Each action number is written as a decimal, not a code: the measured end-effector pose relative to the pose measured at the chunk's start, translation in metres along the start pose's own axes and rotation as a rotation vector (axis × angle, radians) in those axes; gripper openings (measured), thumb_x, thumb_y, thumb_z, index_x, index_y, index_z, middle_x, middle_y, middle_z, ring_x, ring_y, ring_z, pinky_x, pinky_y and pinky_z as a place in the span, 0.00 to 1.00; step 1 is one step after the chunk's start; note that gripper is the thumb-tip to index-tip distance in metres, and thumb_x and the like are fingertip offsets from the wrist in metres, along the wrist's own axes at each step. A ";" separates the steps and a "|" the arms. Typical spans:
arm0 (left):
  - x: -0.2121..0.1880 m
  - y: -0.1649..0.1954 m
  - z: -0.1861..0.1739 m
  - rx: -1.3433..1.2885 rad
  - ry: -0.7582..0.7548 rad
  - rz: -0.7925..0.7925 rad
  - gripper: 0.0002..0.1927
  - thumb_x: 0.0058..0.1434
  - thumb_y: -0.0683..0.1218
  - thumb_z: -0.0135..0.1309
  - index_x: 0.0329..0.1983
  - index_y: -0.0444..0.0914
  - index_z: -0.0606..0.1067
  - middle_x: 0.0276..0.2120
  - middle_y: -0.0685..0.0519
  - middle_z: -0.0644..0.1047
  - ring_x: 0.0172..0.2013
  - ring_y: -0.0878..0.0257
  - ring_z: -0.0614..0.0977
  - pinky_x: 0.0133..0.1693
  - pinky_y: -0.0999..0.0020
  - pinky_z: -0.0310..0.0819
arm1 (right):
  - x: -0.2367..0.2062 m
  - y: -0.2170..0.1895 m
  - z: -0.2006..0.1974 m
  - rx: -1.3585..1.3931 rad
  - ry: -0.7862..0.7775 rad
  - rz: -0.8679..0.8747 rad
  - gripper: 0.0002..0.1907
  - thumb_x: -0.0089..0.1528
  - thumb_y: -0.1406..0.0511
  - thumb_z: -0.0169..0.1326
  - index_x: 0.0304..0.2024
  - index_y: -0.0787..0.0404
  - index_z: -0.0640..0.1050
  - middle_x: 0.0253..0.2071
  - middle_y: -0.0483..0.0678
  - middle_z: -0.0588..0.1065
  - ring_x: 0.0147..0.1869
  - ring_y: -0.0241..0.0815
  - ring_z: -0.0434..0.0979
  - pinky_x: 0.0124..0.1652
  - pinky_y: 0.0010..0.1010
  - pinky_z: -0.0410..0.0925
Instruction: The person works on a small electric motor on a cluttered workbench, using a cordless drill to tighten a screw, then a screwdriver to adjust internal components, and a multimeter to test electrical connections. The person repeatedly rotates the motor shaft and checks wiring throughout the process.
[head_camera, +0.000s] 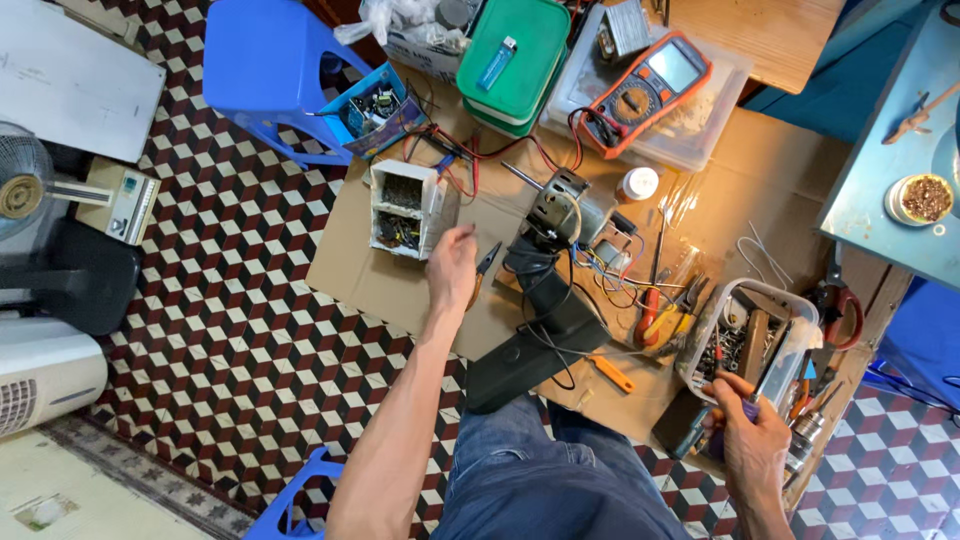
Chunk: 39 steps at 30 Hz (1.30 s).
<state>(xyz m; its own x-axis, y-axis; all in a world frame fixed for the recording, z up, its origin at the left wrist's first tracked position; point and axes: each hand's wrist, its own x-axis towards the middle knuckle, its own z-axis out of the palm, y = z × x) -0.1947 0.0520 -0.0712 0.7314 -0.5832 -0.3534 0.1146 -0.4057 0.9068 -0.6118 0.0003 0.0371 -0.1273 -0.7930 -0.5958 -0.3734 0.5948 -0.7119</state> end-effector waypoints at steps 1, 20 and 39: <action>0.018 0.012 0.011 -0.226 -0.056 -0.002 0.20 0.67 0.48 0.52 0.59 0.34 0.74 0.52 0.49 0.81 0.54 0.61 0.81 0.57 0.68 0.70 | -0.005 0.000 0.002 -0.016 0.023 0.025 0.17 0.67 0.61 0.57 0.55 0.62 0.80 0.39 0.52 0.79 0.30 0.34 0.74 0.31 0.25 0.68; 0.059 0.063 0.077 -0.826 -0.567 -0.388 0.18 0.66 0.45 0.56 0.58 0.37 0.75 0.50 0.50 0.81 0.51 0.63 0.80 0.56 0.67 0.73 | -0.094 0.044 0.076 0.149 0.148 0.259 0.16 0.66 0.64 0.55 0.52 0.68 0.79 0.37 0.54 0.81 0.27 0.36 0.72 0.26 0.27 0.66; 0.061 0.063 0.101 -0.523 -0.357 -0.361 0.24 0.53 0.53 0.72 0.42 0.31 0.77 0.35 0.49 0.82 0.31 0.65 0.82 0.36 0.73 0.78 | -0.109 0.042 0.084 0.157 0.182 0.239 0.17 0.66 0.63 0.55 0.54 0.67 0.79 0.37 0.56 0.81 0.27 0.38 0.73 0.28 0.28 0.67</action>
<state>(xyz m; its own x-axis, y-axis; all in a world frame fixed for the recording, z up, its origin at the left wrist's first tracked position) -0.2103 -0.0806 -0.0587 0.3338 -0.7068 -0.6238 0.6787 -0.2791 0.6793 -0.5363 0.1232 0.0408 -0.3613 -0.6306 -0.6869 -0.1684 0.7687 -0.6171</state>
